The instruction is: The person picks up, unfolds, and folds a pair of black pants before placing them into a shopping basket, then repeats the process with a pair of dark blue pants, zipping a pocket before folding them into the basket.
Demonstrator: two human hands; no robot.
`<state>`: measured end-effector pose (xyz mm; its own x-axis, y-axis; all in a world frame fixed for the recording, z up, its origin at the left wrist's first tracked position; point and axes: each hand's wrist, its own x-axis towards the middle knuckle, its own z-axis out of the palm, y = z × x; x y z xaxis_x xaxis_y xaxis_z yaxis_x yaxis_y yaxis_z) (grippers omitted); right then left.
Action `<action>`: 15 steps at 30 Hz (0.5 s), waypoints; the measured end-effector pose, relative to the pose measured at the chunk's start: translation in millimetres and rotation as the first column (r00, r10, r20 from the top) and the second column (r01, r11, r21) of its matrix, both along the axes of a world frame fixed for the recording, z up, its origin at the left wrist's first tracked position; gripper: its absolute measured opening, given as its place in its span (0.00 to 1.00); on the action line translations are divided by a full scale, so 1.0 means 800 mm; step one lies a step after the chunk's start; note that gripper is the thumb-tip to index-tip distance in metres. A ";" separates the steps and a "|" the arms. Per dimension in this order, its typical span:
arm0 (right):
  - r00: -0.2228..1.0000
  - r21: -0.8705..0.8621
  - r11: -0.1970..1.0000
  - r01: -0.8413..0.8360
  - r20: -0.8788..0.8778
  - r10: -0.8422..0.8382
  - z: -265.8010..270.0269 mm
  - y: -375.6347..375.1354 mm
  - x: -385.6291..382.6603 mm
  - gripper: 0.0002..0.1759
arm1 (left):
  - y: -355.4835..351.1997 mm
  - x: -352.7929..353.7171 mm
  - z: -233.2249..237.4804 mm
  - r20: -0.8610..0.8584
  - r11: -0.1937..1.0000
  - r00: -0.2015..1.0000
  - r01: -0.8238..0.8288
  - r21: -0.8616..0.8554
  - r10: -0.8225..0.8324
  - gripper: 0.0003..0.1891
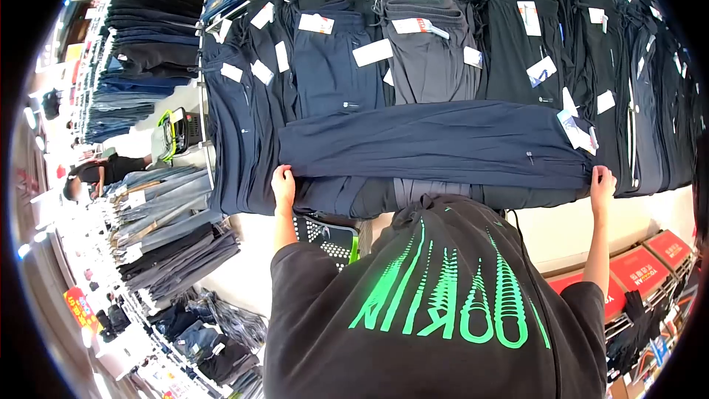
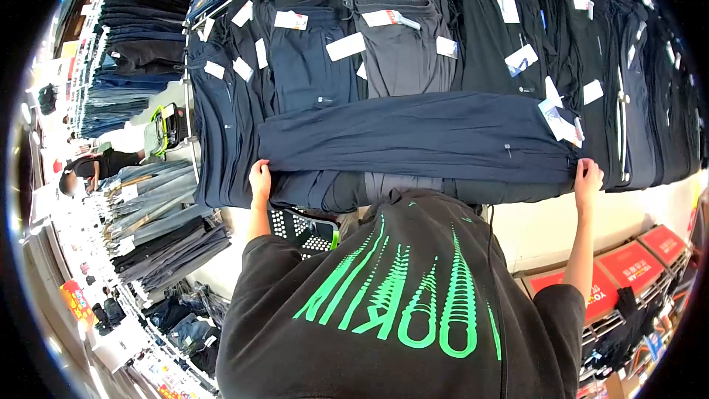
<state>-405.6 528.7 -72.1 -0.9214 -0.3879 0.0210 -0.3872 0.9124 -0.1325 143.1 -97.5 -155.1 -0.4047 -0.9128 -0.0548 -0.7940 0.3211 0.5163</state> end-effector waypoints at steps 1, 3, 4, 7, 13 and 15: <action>0.998 0.037 0.997 0.062 -0.013 -0.062 -0.011 0.003 -0.014 0.11 | -0.001 -0.009 0.003 -0.030 0.999 0.998 -0.049 -0.012 0.049 0.10; 0.986 0.062 0.985 0.163 -0.026 -0.162 -0.032 0.007 -0.037 0.17 | -0.013 -0.017 -0.002 0.003 0.991 0.994 -0.112 -0.069 0.113 0.12; 0.979 0.050 0.978 0.201 -0.023 -0.200 -0.042 0.009 -0.047 0.20 | -0.026 -0.006 -0.023 0.045 0.986 0.989 -0.137 -0.094 0.142 0.14; 0.970 -0.003 0.974 0.225 0.098 -0.224 -0.081 0.035 -0.082 0.27 | -0.065 0.013 -0.069 0.124 0.961 0.953 -0.272 -0.049 0.276 0.24; 0.784 0.021 0.894 0.448 0.472 -0.404 -0.083 0.040 -0.123 0.37 | -0.094 -0.010 -0.075 0.149 0.778 0.882 -0.467 0.420 0.448 0.34; 0.714 0.010 0.855 0.519 0.544 -0.440 -0.050 0.006 -0.099 0.36 | -0.090 -0.026 -0.064 0.251 0.739 0.870 -0.493 0.459 0.425 0.39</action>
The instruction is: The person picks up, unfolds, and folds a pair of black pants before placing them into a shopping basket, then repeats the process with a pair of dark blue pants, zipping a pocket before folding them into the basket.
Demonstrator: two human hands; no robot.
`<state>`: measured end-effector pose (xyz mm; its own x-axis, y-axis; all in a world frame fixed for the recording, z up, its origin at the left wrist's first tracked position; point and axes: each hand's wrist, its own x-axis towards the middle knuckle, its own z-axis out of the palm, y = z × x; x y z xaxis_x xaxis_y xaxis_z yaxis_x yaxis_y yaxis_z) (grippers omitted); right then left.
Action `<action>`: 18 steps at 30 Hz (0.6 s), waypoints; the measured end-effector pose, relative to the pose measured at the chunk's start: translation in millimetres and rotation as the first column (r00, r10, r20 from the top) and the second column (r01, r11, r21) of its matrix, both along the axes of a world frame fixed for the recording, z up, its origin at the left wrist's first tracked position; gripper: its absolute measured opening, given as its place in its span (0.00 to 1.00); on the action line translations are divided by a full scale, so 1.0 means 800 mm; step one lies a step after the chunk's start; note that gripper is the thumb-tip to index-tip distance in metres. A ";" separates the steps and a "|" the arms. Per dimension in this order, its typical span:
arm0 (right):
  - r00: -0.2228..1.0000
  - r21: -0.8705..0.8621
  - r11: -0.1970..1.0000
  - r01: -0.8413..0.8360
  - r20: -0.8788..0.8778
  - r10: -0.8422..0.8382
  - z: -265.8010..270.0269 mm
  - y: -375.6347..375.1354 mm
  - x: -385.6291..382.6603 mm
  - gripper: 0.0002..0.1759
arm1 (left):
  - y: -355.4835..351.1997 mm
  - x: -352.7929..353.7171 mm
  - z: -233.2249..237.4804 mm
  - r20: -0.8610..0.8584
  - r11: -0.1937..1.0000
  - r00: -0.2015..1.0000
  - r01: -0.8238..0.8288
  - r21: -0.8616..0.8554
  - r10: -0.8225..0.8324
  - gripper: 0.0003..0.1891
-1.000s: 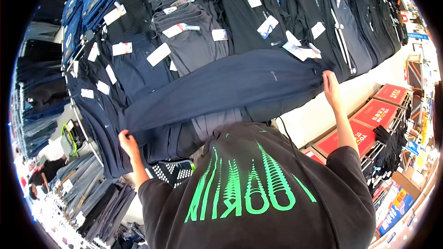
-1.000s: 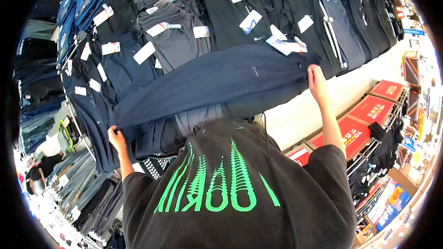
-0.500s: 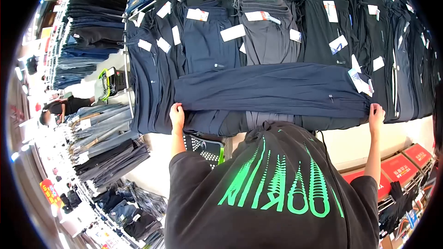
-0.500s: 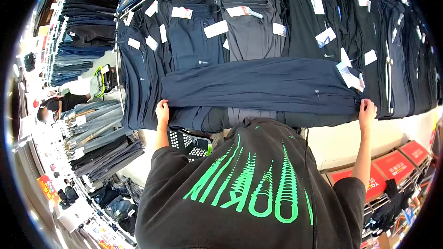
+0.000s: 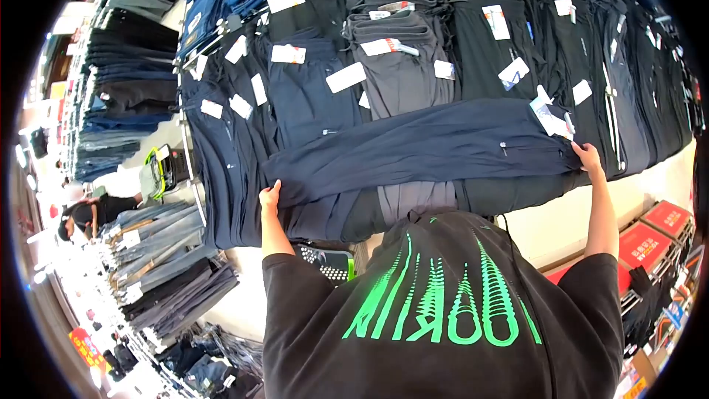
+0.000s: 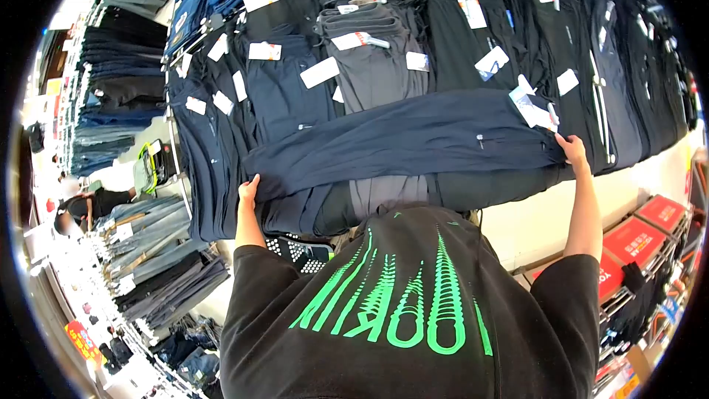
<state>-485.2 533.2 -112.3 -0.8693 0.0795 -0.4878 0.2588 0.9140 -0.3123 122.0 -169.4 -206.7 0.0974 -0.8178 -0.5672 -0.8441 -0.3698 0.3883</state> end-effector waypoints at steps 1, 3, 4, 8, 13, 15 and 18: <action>0.999 -0.014 0.999 0.037 0.005 -0.037 0.007 -0.004 0.003 0.37 | 0.002 -0.004 0.002 -0.008 1.000 1.000 0.003 0.012 -0.003 0.38; 0.998 -0.046 0.999 0.001 0.069 0.002 -0.005 0.008 -0.011 0.38 | -0.002 -0.008 0.004 -0.056 0.999 0.998 0.025 0.046 -0.023 0.37; 0.999 -0.085 0.996 0.026 0.034 -0.023 -0.005 0.007 -0.008 0.41 | -0.014 0.000 -0.001 -0.064 0.997 0.996 0.061 0.048 -0.058 0.37; 0.964 -0.186 0.957 0.224 0.186 -0.190 0.057 -0.042 0.016 0.41 | -0.005 -0.014 0.022 -0.187 0.992 0.982 0.047 0.116 -0.024 0.29; 0.885 -0.345 0.878 0.331 0.437 -0.162 0.052 -0.030 0.004 0.25 | -0.002 -0.020 0.024 -0.350 0.949 0.921 -0.060 0.308 0.172 0.40; 0.913 -0.318 0.901 0.295 0.373 -0.167 0.058 -0.038 0.008 0.30 | -0.012 -0.008 0.001 -0.252 0.966 0.962 -0.043 0.255 0.110 0.45; 0.970 -0.263 0.950 0.165 0.217 -0.108 0.101 -0.074 0.024 0.34 | -0.026 0.004 -0.015 -0.162 0.993 0.986 -0.026 0.117 0.045 0.47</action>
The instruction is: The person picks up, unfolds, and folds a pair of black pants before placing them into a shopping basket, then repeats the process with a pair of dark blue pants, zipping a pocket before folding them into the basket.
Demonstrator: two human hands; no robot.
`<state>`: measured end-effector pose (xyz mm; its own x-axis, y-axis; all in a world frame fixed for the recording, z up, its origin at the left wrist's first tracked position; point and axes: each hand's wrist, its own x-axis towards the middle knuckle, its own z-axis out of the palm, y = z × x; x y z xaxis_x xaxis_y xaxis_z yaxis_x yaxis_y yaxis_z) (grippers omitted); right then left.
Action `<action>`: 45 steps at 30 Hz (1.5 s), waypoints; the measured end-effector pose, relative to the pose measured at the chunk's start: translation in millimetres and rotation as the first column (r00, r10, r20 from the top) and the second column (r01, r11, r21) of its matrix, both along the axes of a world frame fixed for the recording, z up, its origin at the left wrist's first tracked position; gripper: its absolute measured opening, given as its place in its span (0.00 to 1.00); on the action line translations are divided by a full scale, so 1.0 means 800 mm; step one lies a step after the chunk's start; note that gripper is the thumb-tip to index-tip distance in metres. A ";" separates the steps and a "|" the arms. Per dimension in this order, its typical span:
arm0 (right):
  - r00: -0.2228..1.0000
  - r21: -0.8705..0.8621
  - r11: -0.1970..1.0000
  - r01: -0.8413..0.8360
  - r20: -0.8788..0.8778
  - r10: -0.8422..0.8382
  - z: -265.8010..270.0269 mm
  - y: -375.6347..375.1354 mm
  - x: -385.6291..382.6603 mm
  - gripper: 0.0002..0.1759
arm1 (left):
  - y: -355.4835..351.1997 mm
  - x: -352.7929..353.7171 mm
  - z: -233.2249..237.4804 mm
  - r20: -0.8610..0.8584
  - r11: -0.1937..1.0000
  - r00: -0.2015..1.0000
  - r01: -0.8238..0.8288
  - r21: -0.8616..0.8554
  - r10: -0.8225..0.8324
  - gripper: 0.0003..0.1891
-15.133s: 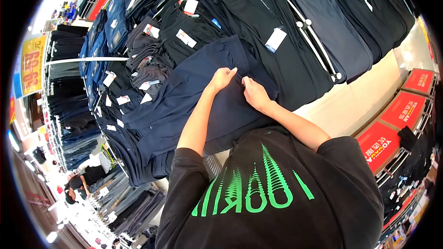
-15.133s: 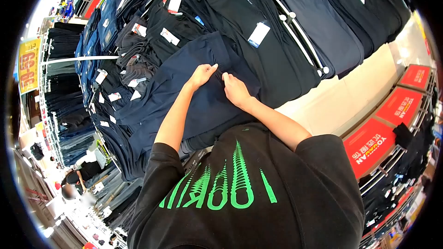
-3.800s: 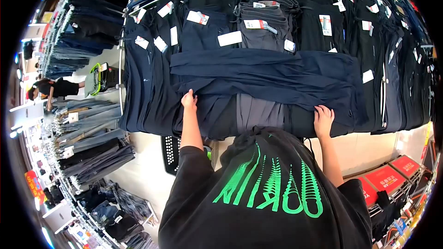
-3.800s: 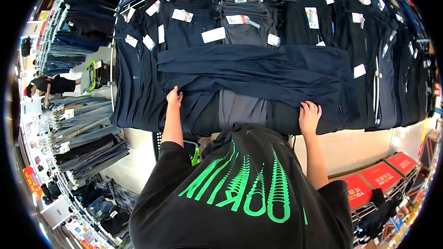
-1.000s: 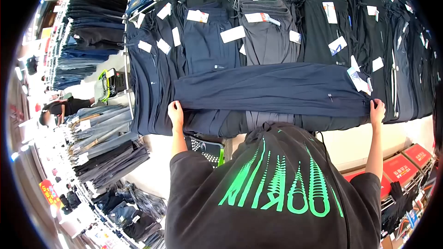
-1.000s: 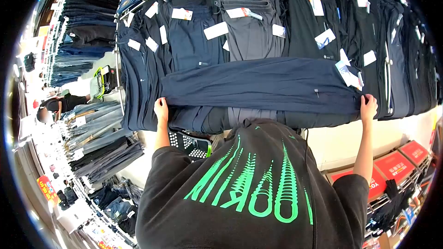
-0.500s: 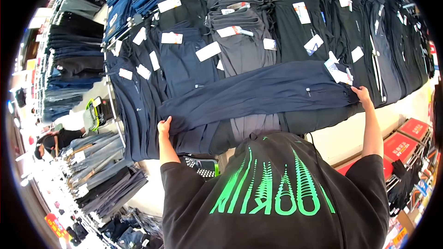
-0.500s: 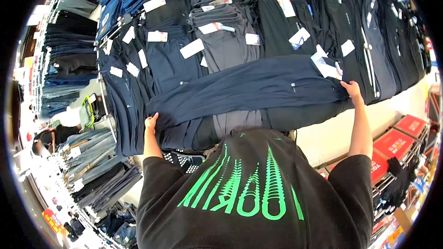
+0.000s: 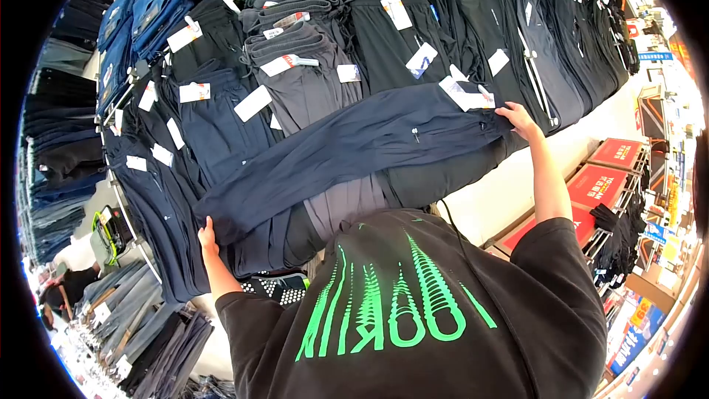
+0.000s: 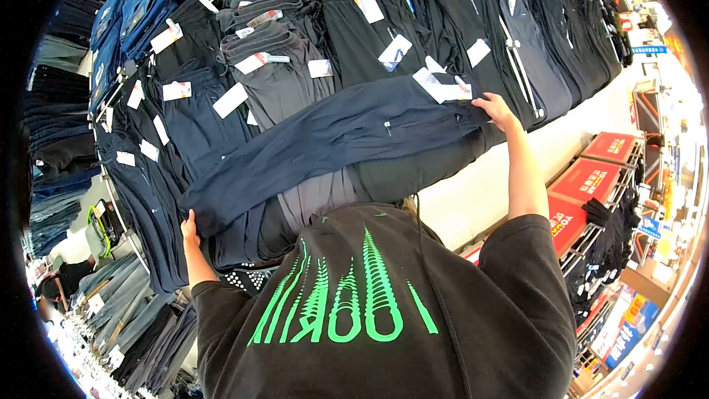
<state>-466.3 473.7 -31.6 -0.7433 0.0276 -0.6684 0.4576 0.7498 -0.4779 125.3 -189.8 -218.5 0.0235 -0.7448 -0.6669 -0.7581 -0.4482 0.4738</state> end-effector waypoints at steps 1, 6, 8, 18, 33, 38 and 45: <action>0.999 0.025 0.999 -0.033 -0.039 0.034 -0.010 0.007 -0.011 0.36 | -0.004 0.003 -0.002 -0.029 0.999 0.999 -0.027 -0.038 0.026 0.48; 0.870 -0.008 0.943 -0.334 -0.388 0.305 0.010 0.001 -0.050 0.32 | -0.014 -0.016 0.063 -0.231 0.971 0.971 -0.105 -0.214 0.054 0.39; 0.836 0.001 0.924 -0.383 -0.424 0.347 0.041 -0.017 -0.060 0.31 | -0.018 -0.029 0.096 -0.354 0.960 0.935 -0.111 -0.258 0.013 0.34; 0.874 -0.450 0.840 -0.302 -0.482 0.056 0.122 -0.041 -0.089 0.27 | -0.015 -0.006 0.206 -0.599 0.930 0.798 -0.264 -0.255 0.063 0.34; 0.487 0.398 0.832 -0.387 -0.678 0.551 -0.119 -0.131 0.039 0.20 | 0.018 0.033 0.061 -0.043 0.959 0.987 0.141 -0.247 -0.156 0.22; 0.278 0.157 0.566 -0.810 -0.746 0.605 -0.085 -0.239 0.157 0.17 | 0.003 0.027 0.078 0.055 0.898 0.946 0.322 -0.299 -0.321 0.19; 0.369 -0.061 0.383 -0.922 -0.444 0.817 -0.144 -0.334 0.226 0.30 | 0.010 0.008 0.135 -0.326 0.977 0.940 0.034 -0.208 -0.102 0.32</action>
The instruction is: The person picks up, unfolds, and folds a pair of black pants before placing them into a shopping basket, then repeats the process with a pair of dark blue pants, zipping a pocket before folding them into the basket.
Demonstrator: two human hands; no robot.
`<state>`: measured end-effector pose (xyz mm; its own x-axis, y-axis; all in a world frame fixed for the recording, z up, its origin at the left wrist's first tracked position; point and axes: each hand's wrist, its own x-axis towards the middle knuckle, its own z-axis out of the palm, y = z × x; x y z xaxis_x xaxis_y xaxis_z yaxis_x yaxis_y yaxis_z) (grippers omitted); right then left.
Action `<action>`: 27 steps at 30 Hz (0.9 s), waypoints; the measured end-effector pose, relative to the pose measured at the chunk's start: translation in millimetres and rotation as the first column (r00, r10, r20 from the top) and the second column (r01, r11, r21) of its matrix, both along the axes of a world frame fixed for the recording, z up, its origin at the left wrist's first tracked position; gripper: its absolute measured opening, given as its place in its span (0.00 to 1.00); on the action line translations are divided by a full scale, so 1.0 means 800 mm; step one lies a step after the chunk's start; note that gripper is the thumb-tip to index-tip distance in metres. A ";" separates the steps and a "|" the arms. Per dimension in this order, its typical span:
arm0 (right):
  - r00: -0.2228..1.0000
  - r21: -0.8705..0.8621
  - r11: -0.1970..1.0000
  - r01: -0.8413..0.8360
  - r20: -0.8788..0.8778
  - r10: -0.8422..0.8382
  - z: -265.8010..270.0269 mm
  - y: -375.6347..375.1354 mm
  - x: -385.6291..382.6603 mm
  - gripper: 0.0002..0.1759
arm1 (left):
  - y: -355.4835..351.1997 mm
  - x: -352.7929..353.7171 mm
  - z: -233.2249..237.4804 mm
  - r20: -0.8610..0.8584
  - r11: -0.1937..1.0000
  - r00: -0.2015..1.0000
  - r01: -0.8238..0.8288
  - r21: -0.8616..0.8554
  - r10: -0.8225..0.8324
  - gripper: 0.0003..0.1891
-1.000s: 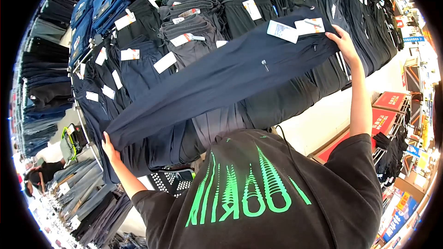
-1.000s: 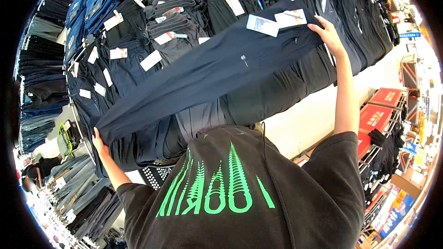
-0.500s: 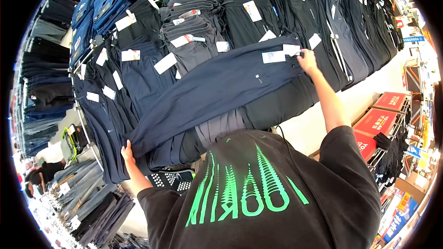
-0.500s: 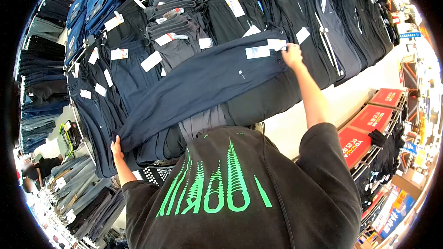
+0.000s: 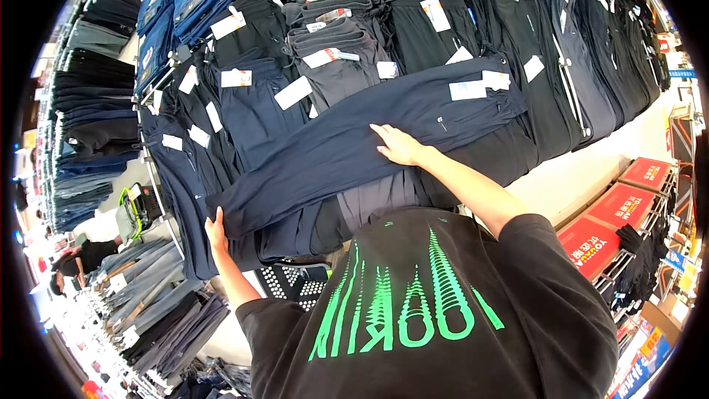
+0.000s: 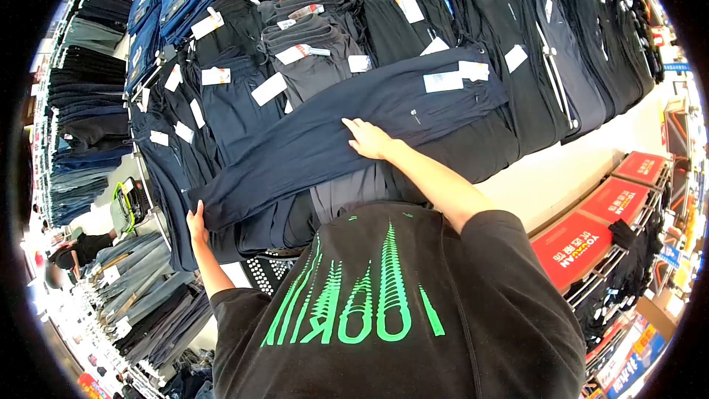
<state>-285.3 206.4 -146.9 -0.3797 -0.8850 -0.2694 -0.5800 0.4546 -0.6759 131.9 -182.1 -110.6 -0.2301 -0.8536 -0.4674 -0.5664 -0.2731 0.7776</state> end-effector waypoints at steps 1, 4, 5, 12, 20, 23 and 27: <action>0.999 0.048 0.998 0.033 0.037 -0.035 -0.005 -0.010 0.005 0.31 | 0.008 -0.007 0.015 -0.045 1.000 0.999 -0.016 0.025 0.017 0.32; 0.990 0.118 0.986 0.118 0.068 -0.126 -0.008 -0.037 0.020 0.34 | 0.032 -0.032 0.051 -0.083 0.986 0.982 -0.168 0.021 0.169 0.39; 0.995 0.066 0.993 0.093 0.042 -0.096 -0.009 -0.044 0.028 0.34 | 0.040 -0.042 0.069 -0.090 0.980 0.976 -0.194 0.048 0.198 0.40; 0.954 0.221 0.935 -0.278 -0.051 0.295 0.010 -0.043 0.097 0.32 | 0.076 -0.082 0.136 -0.213 0.964 0.941 -0.263 0.030 0.263 0.28; 0.983 -0.143 0.988 -0.054 0.165 0.078 0.003 0.030 0.043 0.27 | 0.088 -0.084 0.170 -0.393 0.958 0.874 -0.274 0.088 0.286 0.24; 0.813 -0.153 0.855 0.496 0.429 -0.395 0.045 0.087 -0.013 0.21 | 0.085 -0.083 0.176 -0.457 0.933 0.818 -0.259 0.248 0.348 0.21; 0.478 -0.113 0.511 0.852 0.566 -0.671 0.035 0.196 -0.085 0.18 | 0.093 -0.107 0.191 -0.466 0.929 0.813 -0.232 0.289 0.348 0.21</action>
